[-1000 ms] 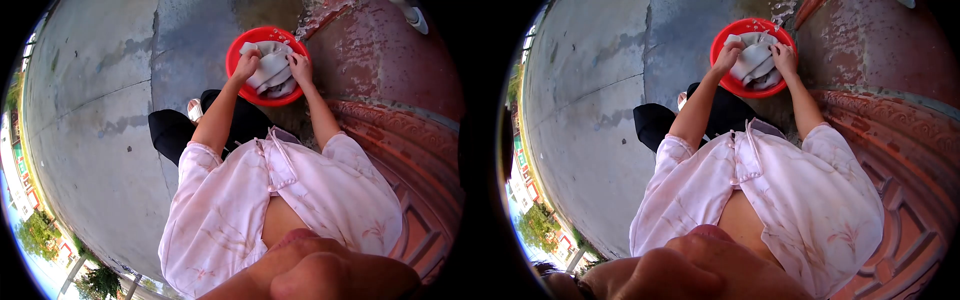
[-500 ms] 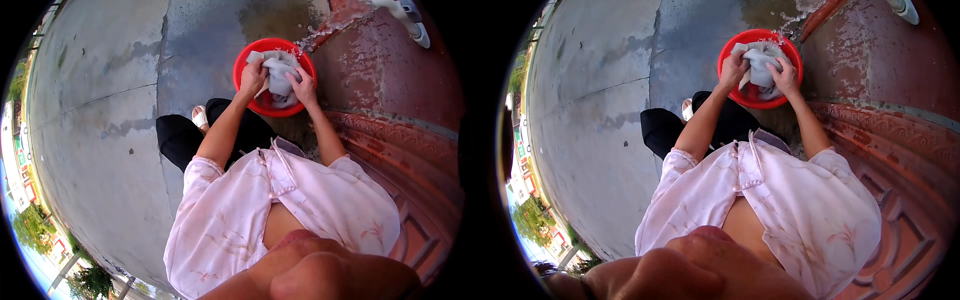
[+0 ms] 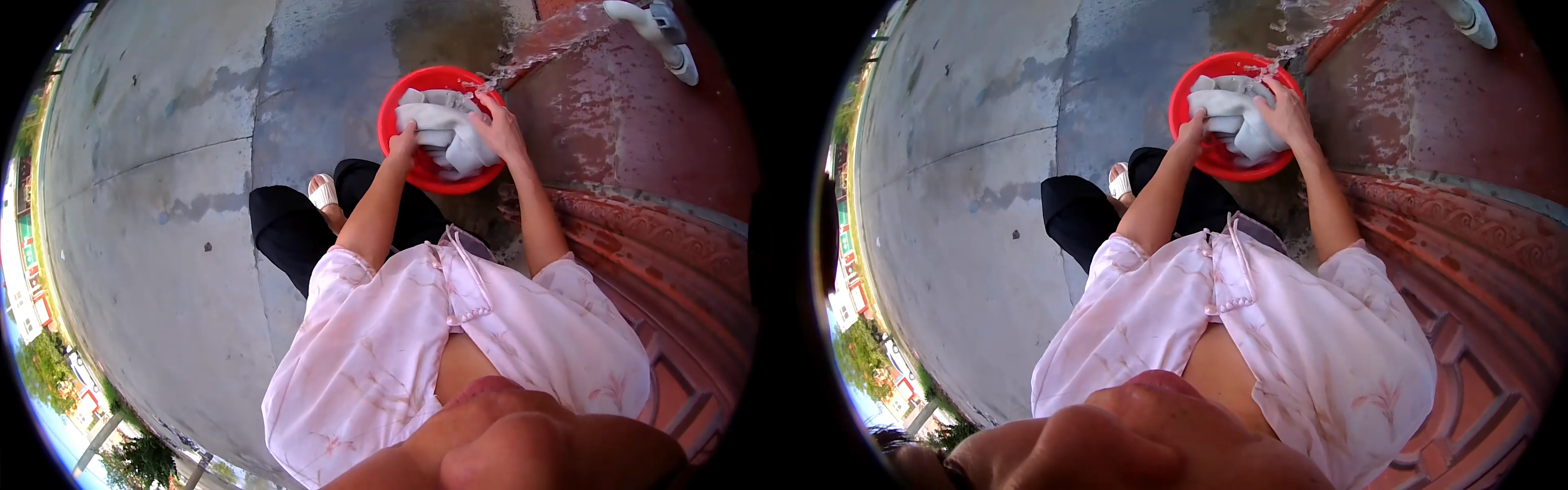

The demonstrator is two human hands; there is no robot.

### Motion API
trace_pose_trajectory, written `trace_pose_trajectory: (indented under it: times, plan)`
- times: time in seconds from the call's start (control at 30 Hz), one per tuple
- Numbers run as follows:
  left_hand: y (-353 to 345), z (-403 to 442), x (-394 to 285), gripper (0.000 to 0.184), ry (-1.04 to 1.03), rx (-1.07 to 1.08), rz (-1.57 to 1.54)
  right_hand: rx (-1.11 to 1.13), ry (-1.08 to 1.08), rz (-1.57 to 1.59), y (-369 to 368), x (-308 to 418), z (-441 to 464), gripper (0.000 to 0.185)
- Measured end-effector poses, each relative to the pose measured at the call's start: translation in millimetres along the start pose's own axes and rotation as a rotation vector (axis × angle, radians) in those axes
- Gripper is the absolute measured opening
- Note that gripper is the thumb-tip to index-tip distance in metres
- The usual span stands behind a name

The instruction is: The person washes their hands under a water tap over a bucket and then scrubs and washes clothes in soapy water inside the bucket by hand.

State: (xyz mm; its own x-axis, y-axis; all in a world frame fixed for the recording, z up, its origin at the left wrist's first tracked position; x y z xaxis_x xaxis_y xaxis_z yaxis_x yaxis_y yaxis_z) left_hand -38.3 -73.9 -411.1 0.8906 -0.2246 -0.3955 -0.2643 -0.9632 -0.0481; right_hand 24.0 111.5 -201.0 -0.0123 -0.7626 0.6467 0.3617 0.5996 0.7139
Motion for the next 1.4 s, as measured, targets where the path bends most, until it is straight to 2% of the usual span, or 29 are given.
trace_pose_trajectory:
  times: [0.07, 0.17, 0.27, 0.3, 0.33, 0.37, 0.4, 0.43, 0.47, 0.5, 0.57, 0.6, 0.63, 0.67, 0.73, 0.77, 0.8, 0.9, 0.97, 1.0, 1.07, 1.1, 1.13, 1.2, 1.23, 1.27, 1.3, 1.37, 1.4]
  plan:
    - [-10.4, 22.2, -0.5, 0.040, -0.078, 0.109, 0.012, 0.171, -0.031, -0.275, -40.9, 8.0, 12.2, 0.052]
    - [-0.9, 22.5, -8.3, 0.043, -0.248, 0.080, -0.207, 0.272, -0.188, -0.141, -75.9, -33.3, 3.8, 0.047]
    - [0.5, -34.8, -29.9, 0.031, -0.241, 0.230, -0.378, -0.047, -0.174, 0.339, -24.0, -24.7, -16.1, 0.037]
    - [4.3, -61.6, -28.4, 0.046, -0.133, 0.141, -0.302, -0.138, -0.175, 0.465, 1.7, -9.5, -24.7, 0.033]
    - [-5.9, -67.0, -27.1, 0.089, -0.087, 0.259, -0.211, -0.147, -0.216, 0.537, 10.0, -16.0, -36.4, 0.029]
    - [-12.7, -54.2, -23.1, 0.100, -0.033, 0.270, -0.286, -0.126, -0.275, 0.621, 11.8, -25.9, -45.4, 0.026]
    - [-26.8, -67.9, -29.4, 0.101, -0.018, 0.386, -0.348, -0.034, -0.274, 0.501, 16.0, -32.7, -49.2, 0.021]
    - [-41.6, -73.0, -36.7, 0.099, -0.060, 0.497, -0.377, 0.044, -0.276, 0.506, 9.8, -38.6, -53.1, 0.019]
    - [-53.8, -81.3, -40.8, 0.087, -0.086, 0.525, -0.350, 0.029, -0.246, 0.517, 11.6, -26.3, -51.8, 0.020]
    - [-67.7, -91.9, -47.9, 0.070, -0.180, 0.669, -0.278, 0.077, -0.237, 0.460, 4.4, -34.3, -54.8, 0.022]
    - [-75.5, -73.4, -38.7, 0.035, -0.111, 0.544, -0.245, 0.134, -0.283, 0.345, -3.1, -49.6, -57.2, 0.025]
    - [-74.7, -74.3, -33.6, 0.035, -0.107, 0.534, -0.254, 0.141, -0.340, 0.284, -1.4, -56.9, -58.0, 0.025]
    - [-72.8, -76.1, -34.0, 0.032, -0.167, 0.484, -0.229, 0.229, -0.483, 0.319, -6.0, -68.7, -63.3, 0.037]
    - [-71.0, -77.5, -37.0, 0.031, -0.231, 0.438, -0.201, 0.232, -0.482, 0.316, -9.0, -69.9, -63.3, 0.037]
    - [-72.3, -86.8, -31.5, 0.033, -0.224, 0.514, -0.237, -0.157, -0.809, 0.766, -0.1, -63.1, -72.0, 0.064]
    - [-76.0, -97.3, -29.2, 0.033, -0.286, 0.558, -0.139, -0.084, -0.839, 0.784, -0.7, -65.4, -66.8, 0.089]
    - [-81.0, -106.1, -26.9, 0.033, -0.349, 0.602, -0.044, -0.068, -0.858, 0.823, -3.2, -68.1, -59.4, 0.092]
    - [-87.4, -93.9, -18.4, 0.027, -0.352, 0.574, 0.097, 0.045, -0.850, 0.811, -31.7, -96.5, -35.2, 0.085]
    - [-80.7, -90.2, -18.2, 0.025, -0.237, 0.517, 0.075, 0.038, -0.659, 0.778, -46.0, -117.3, -17.0, 0.072]
    - [-80.4, -94.1, -26.3, 0.025, -0.239, 0.514, 0.067, 0.046, -0.655, 0.776, -50.5, -114.1, -15.5, 0.072]
    - [-67.5, -96.8, -32.8, 0.044, -0.129, 0.446, -0.102, 0.039, -0.451, 0.120, -36.7, -102.0, -2.0, 0.060]
    - [-63.5, -90.4, -35.1, 0.060, -0.156, 0.398, -0.054, -0.018, -0.361, -0.039, -29.1, -77.5, 1.7, 0.061]
    - [-66.2, -77.7, -32.9, 0.060, -0.160, 0.394, -0.057, -0.016, -0.355, -0.036, -34.1, -83.0, 1.4, 0.061]
    - [-53.9, -49.5, -32.9, 0.054, -0.222, 0.139, -0.007, 0.128, -0.451, -0.087, -51.5, -103.0, -9.7, 0.060]
    - [-50.4, -39.9, -30.7, 0.054, -0.227, 0.141, -0.008, 0.166, -0.510, 0.064, -61.2, -105.7, -13.4, 0.052]
    - [-45.7, -37.2, -38.9, 0.048, -0.386, 0.120, 0.012, 0.164, -0.508, 0.062, -60.3, -105.6, -16.6, 0.052]
    - [-42.2, -49.5, -52.6, 0.042, -0.545, 0.098, 0.029, 0.124, -0.555, 0.246, -61.0, -106.3, -23.8, 0.049]
    - [-40.6, -59.8, -53.7, 0.033, -0.560, 0.161, 0.074, 0.044, -0.640, 0.619, -67.5, -104.4, -30.8, 0.043]
    - [-41.5, -74.1, -58.8, 0.026, -0.575, 0.221, 0.119, 0.046, -0.634, 0.621, -67.7, -103.6, -24.3, 0.043]
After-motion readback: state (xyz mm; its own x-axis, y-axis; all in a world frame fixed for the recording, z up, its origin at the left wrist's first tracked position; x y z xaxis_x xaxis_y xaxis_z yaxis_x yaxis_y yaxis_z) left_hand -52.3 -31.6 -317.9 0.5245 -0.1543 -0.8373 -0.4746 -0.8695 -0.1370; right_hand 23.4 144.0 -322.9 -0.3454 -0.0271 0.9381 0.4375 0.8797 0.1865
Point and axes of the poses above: each hand's wrist, its own z-axis towards the middle knuckle, its own y-axis out of the back of the hand, x = y × z, the point moved 9 cm from there along z, towards the middle knuckle, and after that the axes turned 11 degrees about y, right-handed, at the moved point
